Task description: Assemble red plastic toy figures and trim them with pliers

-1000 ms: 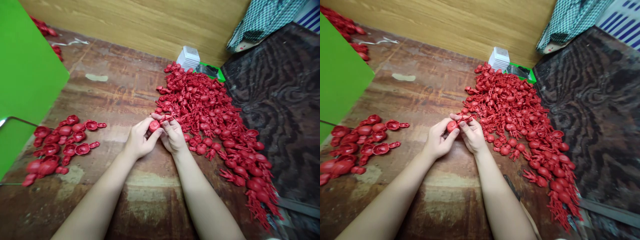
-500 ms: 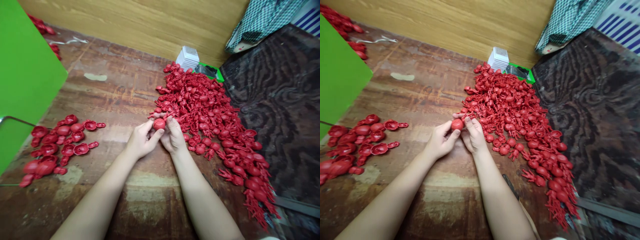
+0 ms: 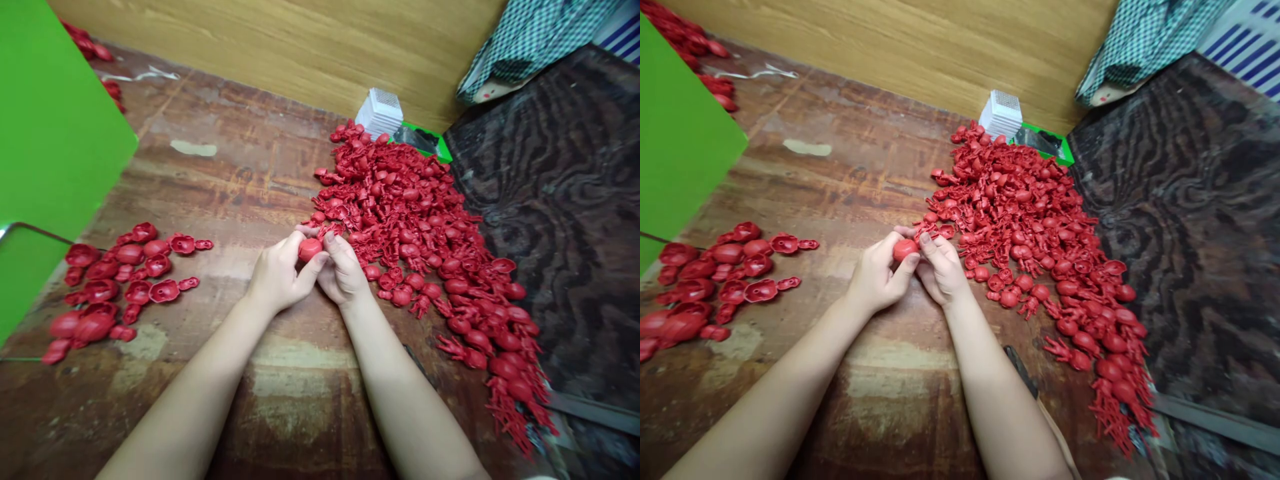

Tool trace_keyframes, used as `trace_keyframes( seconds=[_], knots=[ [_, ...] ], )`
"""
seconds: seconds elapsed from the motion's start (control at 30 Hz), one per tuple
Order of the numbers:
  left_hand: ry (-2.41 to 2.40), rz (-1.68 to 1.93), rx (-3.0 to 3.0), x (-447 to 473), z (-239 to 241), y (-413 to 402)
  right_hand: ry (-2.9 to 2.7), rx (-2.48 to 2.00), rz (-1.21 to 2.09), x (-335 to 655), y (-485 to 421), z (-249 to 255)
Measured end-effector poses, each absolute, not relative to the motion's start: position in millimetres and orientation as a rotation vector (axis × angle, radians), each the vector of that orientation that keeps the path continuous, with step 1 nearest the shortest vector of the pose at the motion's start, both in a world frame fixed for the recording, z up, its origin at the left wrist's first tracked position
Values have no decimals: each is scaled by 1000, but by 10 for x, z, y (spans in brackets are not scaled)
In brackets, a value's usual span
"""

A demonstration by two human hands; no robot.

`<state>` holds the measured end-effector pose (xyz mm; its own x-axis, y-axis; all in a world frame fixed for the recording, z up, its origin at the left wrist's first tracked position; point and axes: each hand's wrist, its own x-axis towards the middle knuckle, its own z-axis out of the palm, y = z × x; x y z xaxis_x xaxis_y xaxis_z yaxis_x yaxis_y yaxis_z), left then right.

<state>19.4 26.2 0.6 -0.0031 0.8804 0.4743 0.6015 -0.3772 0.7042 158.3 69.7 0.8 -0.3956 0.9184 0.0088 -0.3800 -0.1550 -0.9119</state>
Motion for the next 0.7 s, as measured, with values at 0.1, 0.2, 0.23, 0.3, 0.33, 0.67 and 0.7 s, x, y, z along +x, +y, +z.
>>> trace_keyframes(
  seconds=[0.1,0.2,0.23,0.3,0.33,0.67,0.7],
  knots=[
    [1565,1289,1979,131,-8,298,-1125,-717,1530,1594,720,-18],
    [1616,1414,1879,84,-13,339,-1272,-767,1340,1615,746,-41],
    [1608,1470,1845,77,-13,352,-1323,-780,1309,1621,752,-45],
    [1561,1563,1787,71,-17,378,-1373,-789,1285,1632,757,-49],
    [1531,1602,1759,69,-20,390,-1378,-784,1284,1636,756,-51],
    [1385,1724,1600,36,-28,453,-1367,-686,1576,1628,753,-195],
    [1378,1713,1589,35,-27,455,-1375,-677,1574,1625,752,-198]
  ],
)
